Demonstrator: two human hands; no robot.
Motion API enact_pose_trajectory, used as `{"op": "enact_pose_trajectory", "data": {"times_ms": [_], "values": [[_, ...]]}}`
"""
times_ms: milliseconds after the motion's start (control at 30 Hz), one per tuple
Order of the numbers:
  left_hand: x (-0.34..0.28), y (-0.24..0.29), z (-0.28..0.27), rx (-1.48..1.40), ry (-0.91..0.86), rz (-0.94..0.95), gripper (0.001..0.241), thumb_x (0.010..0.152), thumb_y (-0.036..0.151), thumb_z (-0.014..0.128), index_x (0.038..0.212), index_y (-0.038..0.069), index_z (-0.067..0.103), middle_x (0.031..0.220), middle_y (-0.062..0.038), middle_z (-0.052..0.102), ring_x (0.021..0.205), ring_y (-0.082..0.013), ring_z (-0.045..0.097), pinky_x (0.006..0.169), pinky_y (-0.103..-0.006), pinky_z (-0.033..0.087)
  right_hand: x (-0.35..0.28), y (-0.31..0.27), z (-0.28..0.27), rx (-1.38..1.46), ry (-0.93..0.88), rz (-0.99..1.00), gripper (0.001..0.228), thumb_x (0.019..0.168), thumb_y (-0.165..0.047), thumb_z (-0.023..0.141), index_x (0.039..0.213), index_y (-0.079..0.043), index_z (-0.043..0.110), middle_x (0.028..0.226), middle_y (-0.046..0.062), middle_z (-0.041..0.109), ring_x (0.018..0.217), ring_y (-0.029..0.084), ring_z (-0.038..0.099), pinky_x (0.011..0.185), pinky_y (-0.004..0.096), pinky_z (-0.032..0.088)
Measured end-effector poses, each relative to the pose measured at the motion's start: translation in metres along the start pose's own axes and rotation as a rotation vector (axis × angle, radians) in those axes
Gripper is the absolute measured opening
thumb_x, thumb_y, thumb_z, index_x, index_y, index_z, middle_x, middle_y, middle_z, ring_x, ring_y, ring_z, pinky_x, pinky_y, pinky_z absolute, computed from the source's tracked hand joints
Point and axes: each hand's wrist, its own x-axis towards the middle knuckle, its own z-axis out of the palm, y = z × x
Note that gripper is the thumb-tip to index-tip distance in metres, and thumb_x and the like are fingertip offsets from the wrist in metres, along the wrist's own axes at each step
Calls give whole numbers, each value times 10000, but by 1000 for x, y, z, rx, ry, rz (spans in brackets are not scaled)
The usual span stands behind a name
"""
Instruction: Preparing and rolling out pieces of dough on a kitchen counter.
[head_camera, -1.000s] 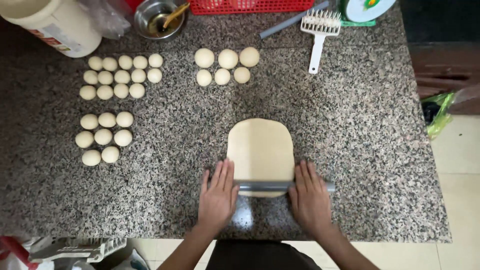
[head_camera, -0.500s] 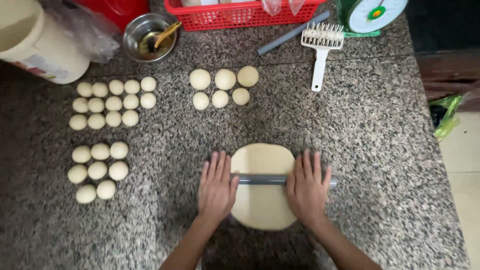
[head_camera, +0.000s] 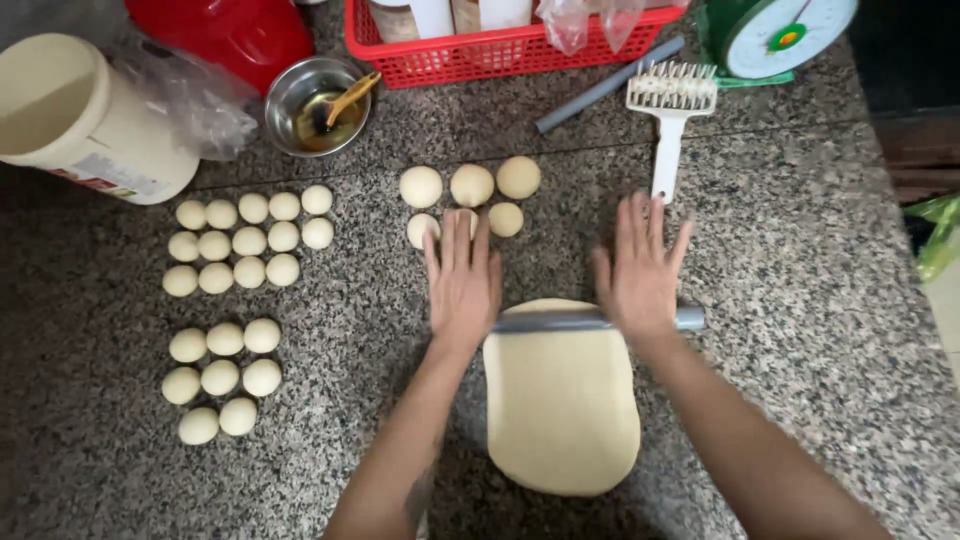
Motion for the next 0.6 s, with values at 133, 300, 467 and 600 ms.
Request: {"op": "enact_pose_trajectory", "data": {"times_ms": [133,300,467,600], "values": [[-93,17,-34,-107,-219,18,494,1058,358,336,1480,115,413,1558,-112,359,1481,-281,229,1201,-561,46,-98,-6,-4,-193,-21,-30,574,990,-407,386,1463,-92,471,1512,95,478,1469,315,330,1179,539,201],[-166,2,-32,-159,-253,150,450,1027,373,385,1379,111,487,1418,-88,481,1331,-234,424,1093,-476,259,-179,9,-23,-28,-130,-41,451,953,-408,474,1357,-220,543,1397,-31,555,1251,175,519,1036,471,311],[-102,-11,-16,-137,-83,187,342,1003,378,482,994,174,756,1006,-18,739,1039,-183,653,888,-380,457,-115,28,-26,130,-224,169,364,999,-424,492,1202,-194,687,1128,57,705,993,273,697,822,439,539],[-81,12,-39,-173,-378,-97,578,1024,514,289,1484,173,366,1510,-103,375,1444,-294,276,1160,-532,197,-100,12,-39,-13,-189,103,561,1008,-499,414,1419,-133,522,1438,100,525,1422,298,372,1157,431,301]]}}
